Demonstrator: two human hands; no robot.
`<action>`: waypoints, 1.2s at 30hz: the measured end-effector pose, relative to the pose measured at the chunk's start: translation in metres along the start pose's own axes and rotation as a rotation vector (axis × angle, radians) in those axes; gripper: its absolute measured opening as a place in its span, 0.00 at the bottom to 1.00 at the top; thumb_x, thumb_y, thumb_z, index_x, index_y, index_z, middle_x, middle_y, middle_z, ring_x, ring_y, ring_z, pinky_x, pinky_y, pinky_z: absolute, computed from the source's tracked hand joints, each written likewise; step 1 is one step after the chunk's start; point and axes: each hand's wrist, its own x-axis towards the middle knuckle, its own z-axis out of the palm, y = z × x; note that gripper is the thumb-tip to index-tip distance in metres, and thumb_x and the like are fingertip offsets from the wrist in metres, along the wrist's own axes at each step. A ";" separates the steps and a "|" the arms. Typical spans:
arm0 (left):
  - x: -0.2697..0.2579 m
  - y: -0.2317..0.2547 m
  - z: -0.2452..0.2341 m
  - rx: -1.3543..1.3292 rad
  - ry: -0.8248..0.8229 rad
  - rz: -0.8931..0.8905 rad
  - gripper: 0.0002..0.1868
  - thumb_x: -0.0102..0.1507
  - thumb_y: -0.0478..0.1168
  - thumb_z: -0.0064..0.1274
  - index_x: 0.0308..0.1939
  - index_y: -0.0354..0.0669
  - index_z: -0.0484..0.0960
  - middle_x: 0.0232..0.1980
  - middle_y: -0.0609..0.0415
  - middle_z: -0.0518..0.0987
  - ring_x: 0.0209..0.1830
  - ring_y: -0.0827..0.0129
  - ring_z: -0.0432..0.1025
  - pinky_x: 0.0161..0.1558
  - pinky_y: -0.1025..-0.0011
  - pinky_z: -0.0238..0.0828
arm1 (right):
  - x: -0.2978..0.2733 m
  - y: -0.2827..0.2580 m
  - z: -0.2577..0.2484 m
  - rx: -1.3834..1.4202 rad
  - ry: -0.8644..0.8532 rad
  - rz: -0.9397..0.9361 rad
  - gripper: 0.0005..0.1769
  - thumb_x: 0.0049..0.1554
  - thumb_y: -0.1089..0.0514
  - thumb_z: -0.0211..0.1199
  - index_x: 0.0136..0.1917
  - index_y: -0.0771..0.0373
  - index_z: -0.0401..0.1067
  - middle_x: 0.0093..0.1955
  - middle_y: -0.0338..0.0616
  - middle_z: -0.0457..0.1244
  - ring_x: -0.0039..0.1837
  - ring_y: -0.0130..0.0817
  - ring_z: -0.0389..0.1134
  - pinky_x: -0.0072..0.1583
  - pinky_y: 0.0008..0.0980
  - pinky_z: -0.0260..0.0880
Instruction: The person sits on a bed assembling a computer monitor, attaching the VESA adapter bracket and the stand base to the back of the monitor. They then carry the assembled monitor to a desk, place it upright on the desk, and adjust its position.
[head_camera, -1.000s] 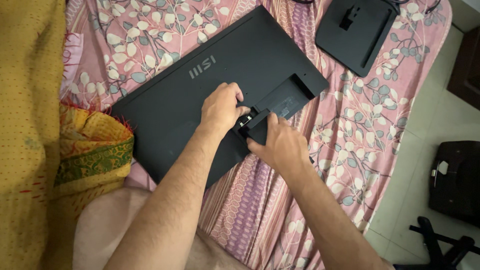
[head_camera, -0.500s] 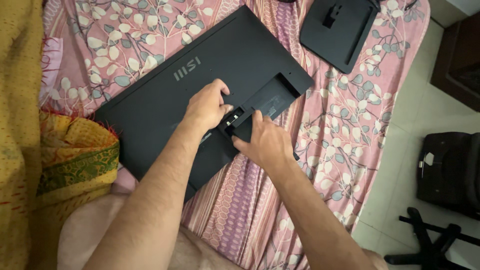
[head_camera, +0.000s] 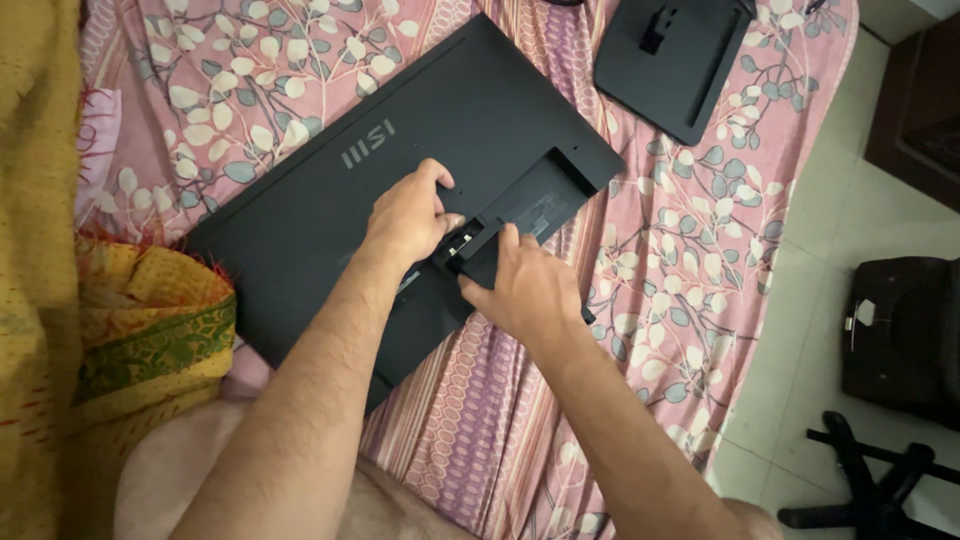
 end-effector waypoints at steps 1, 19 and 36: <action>0.001 0.000 0.001 0.003 -0.010 -0.005 0.27 0.55 0.42 0.69 0.54 0.52 0.73 0.40 0.57 0.81 0.44 0.61 0.77 0.48 0.61 0.73 | 0.000 0.000 0.000 0.000 0.021 -0.011 0.54 0.47 0.31 0.70 0.69 0.76 0.62 0.53 0.60 0.67 0.50 0.52 0.74 0.50 0.45 0.75; 0.011 -0.001 -0.006 -0.003 -0.104 -0.025 0.25 0.55 0.42 0.70 0.53 0.49 0.78 0.38 0.56 0.83 0.42 0.61 0.78 0.46 0.63 0.74 | 0.006 -0.014 -0.010 -0.039 -0.046 0.074 0.50 0.47 0.30 0.71 0.64 0.72 0.63 0.50 0.57 0.66 0.48 0.54 0.73 0.47 0.45 0.75; 0.011 -0.015 -0.008 -0.263 -0.158 0.004 0.15 0.66 0.42 0.56 0.54 0.41 0.80 0.41 0.52 0.84 0.42 0.66 0.79 0.48 0.66 0.74 | -0.002 -0.008 -0.034 0.050 -0.096 0.077 0.62 0.41 0.22 0.70 0.72 0.68 0.60 0.59 0.56 0.65 0.59 0.53 0.69 0.57 0.47 0.69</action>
